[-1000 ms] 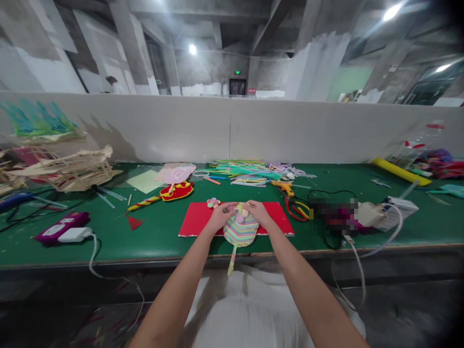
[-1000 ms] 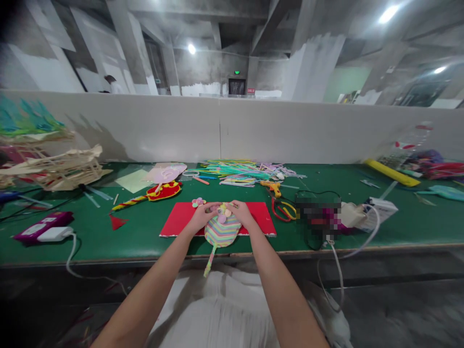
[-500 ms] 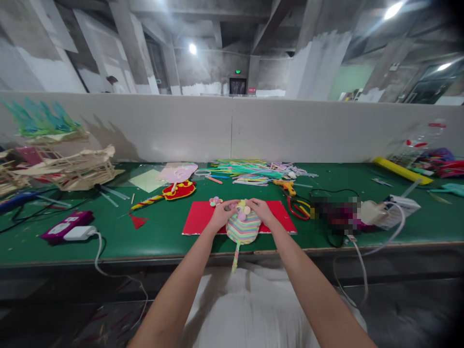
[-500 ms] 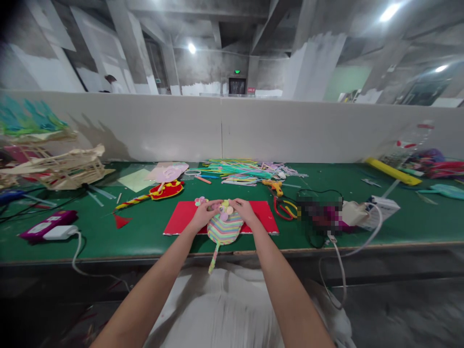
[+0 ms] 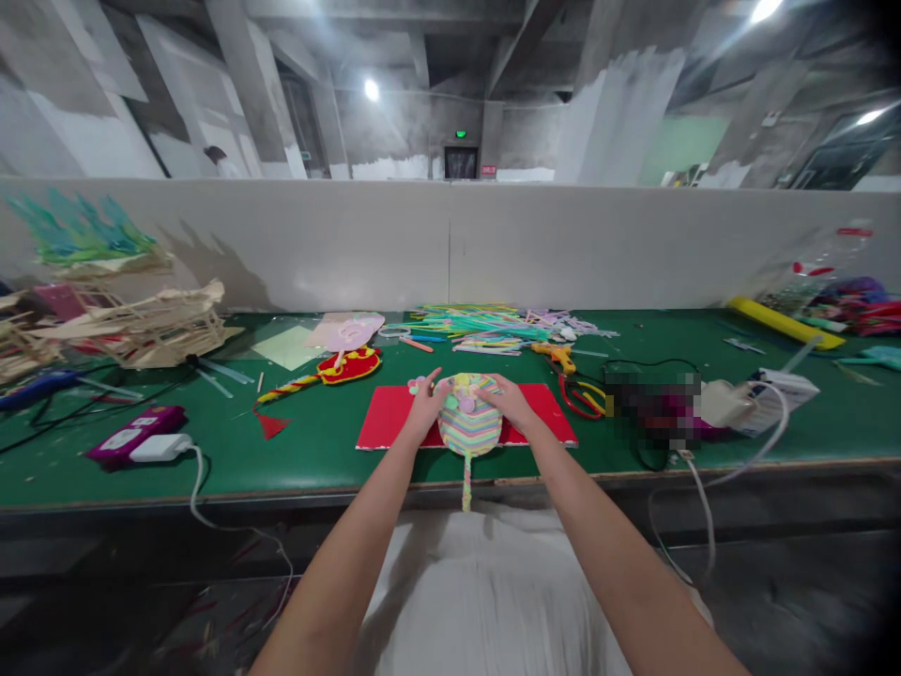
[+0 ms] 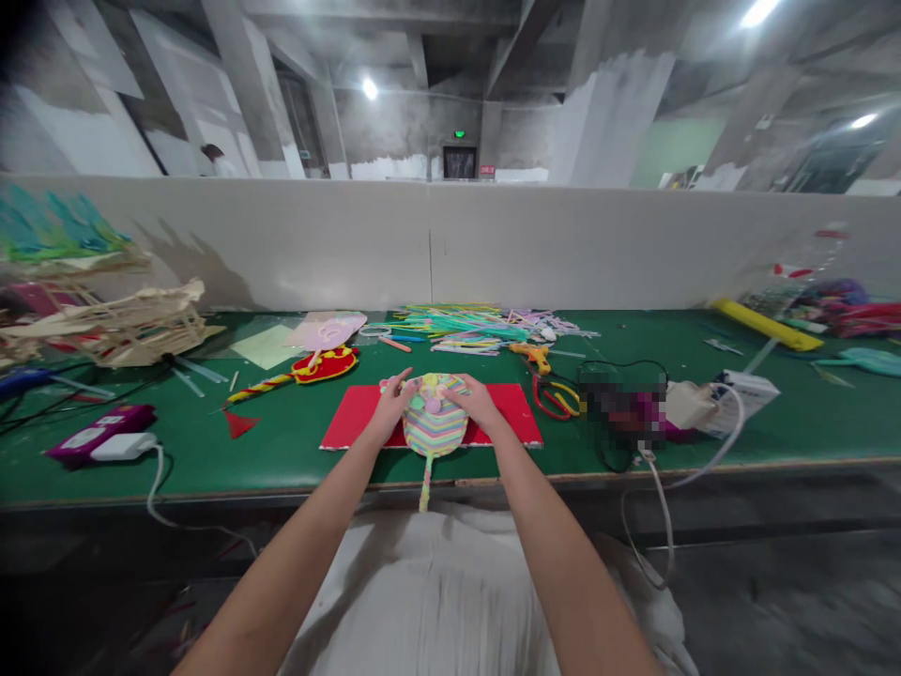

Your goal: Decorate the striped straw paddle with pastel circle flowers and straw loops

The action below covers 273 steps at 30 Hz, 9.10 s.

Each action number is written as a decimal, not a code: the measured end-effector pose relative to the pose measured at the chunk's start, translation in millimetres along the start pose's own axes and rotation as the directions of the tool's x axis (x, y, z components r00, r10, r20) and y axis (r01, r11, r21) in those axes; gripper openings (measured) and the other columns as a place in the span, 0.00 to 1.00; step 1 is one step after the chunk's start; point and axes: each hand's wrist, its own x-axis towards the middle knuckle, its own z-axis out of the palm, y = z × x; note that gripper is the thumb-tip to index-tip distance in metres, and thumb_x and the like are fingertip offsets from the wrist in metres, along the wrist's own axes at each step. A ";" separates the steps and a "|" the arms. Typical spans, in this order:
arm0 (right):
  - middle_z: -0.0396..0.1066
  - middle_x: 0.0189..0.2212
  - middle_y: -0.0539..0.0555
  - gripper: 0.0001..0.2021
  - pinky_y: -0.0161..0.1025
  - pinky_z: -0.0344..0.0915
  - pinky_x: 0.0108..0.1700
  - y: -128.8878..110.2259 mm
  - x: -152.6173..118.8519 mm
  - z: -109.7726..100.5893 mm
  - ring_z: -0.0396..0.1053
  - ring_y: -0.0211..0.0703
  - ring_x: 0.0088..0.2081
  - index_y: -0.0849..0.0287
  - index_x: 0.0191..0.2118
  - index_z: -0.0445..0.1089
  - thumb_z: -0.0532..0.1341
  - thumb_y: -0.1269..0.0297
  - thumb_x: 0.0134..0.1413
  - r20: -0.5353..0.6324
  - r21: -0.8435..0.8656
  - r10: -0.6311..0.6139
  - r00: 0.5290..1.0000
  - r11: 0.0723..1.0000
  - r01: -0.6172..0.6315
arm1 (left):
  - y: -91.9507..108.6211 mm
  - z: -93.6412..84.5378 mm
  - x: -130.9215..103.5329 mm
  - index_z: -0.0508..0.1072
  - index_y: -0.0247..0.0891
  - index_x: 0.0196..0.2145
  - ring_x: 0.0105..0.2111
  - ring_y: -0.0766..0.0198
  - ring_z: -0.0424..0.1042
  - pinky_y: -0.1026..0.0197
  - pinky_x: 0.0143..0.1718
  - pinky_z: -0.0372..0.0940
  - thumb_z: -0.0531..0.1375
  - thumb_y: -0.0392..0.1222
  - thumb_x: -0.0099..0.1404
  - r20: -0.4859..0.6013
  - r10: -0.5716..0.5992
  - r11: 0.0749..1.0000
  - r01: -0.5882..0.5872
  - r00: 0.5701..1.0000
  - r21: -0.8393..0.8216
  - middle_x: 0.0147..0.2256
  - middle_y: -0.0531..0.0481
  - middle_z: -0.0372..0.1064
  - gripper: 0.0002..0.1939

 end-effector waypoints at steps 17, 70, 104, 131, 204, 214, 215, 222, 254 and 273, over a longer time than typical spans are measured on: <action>0.73 0.30 0.52 0.19 0.39 0.64 0.33 4.3 3.0 -1.2 0.68 0.42 0.30 0.60 0.34 0.69 0.66 0.54 0.34 0.038 0.027 0.062 0.997 0.998 -0.063 | -4.2 -0.4 1.0 0.63 0.36 0.51 0.48 0.58 0.64 0.58 0.46 0.61 0.62 0.43 0.51 0.094 0.128 0.989 -0.134 0.987 0.058 0.50 0.42 0.63 0.29; 0.74 0.28 0.53 0.20 0.39 0.66 0.31 6.7 4.8 -2.9 0.70 0.45 0.29 0.60 0.32 0.71 0.66 0.51 0.33 -0.055 0.072 0.104 0.993 0.992 -0.100 | 0.6 -0.4 -0.4 0.68 0.39 0.36 0.45 0.59 0.67 0.56 0.42 0.63 0.57 0.46 0.57 -0.047 0.259 0.964 -0.261 0.965 -0.049 0.49 0.43 0.65 0.10; 0.73 0.26 0.50 0.18 0.37 0.64 0.29 2.3 2.1 -2.7 0.69 0.42 0.28 0.59 0.28 0.69 0.67 0.51 0.31 -0.089 0.144 0.063 0.994 0.988 -0.050 | -2.9 -0.4 0.9 0.63 0.41 0.44 0.34 0.67 0.67 0.61 0.38 0.63 0.59 0.45 0.56 -0.132 0.294 0.955 -0.298 0.947 -0.008 0.49 0.45 0.62 0.18; 0.73 0.28 0.51 0.19 0.38 0.65 0.31 1.8 1.0 -4.1 0.69 0.42 0.30 0.58 0.31 0.69 0.66 0.51 0.33 -0.038 0.111 0.061 0.997 0.992 -0.057 | -1.9 -1.7 2.3 0.71 0.39 0.32 0.47 0.58 0.65 0.55 0.46 0.61 0.57 0.43 0.57 -0.071 0.358 0.933 -0.355 0.931 0.050 0.45 0.44 0.66 0.07; 0.72 0.26 0.51 0.18 0.36 0.65 0.28 -0.3 -0.4 -2.5 0.68 0.40 0.26 0.59 0.31 0.69 0.66 0.52 0.34 0.027 0.113 0.063 0.998 0.991 -0.066 | 3.0 -2.9 -0.3 0.70 0.38 0.26 0.43 0.60 0.66 0.54 0.46 0.59 0.55 0.42 0.59 -0.111 0.415 0.892 -0.380 0.903 0.246 0.39 0.46 0.68 0.08; 0.72 0.27 0.50 0.17 0.36 0.65 0.30 2.2 -0.2 -4.4 0.68 0.40 0.28 0.58 0.31 0.69 0.66 0.53 0.35 0.018 0.126 0.057 0.998 0.990 -0.059 | -0.9 1.8 1.1 0.67 0.38 0.42 0.37 0.62 0.70 0.59 0.37 0.65 0.55 0.47 0.59 -0.037 0.167 0.986 -0.168 0.985 -0.022 0.37 0.46 0.70 0.15; 0.72 0.27 0.50 0.17 0.37 0.65 0.31 1.8 -0.4 -4.3 0.68 0.40 0.28 0.58 0.31 0.69 0.66 0.53 0.35 0.017 0.127 0.053 0.998 0.990 -0.055 | 0.1 1.6 0.5 0.68 0.38 0.41 0.38 0.61 0.69 0.59 0.38 0.64 0.55 0.47 0.59 -0.021 0.170 0.985 -0.170 0.985 0.001 0.39 0.46 0.70 0.15; 0.72 0.27 0.50 0.18 0.36 0.65 0.29 -0.5 -1.4 -2.7 0.68 0.41 0.27 0.58 0.32 0.69 0.66 0.52 0.35 0.014 0.125 0.059 0.998 0.990 -0.060 | 1.0 -0.4 0.2 0.70 0.38 0.39 0.41 0.59 0.68 0.57 0.42 0.63 0.56 0.44 0.58 -0.017 0.214 0.974 -0.212 0.977 0.077 0.40 0.47 0.71 0.13; 0.68 0.26 0.48 0.15 0.34 0.58 0.31 -0.2 3.0 -1.7 0.62 0.39 0.29 0.59 0.30 0.70 0.64 0.53 0.36 0.009 -0.182 -0.045 0.999 0.982 0.046 | -2.0 1.2 -2.7 0.70 0.36 0.38 0.33 0.62 0.68 0.62 0.33 0.64 0.60 0.46 0.52 0.172 0.140 0.974 -0.168 0.975 0.155 0.35 0.49 0.69 0.17; 0.67 0.25 0.48 0.17 0.35 0.58 0.32 -0.7 2.3 -2.8 0.61 0.39 0.29 0.60 0.30 0.69 0.64 0.51 0.36 0.023 -0.244 -0.061 0.998 0.968 0.065 | 9.4 3.4 -8.2 0.67 0.34 0.38 0.33 0.64 0.63 0.64 0.33 0.59 0.60 0.47 0.50 0.201 0.073 0.958 -0.125 0.977 0.258 0.33 0.51 0.65 0.19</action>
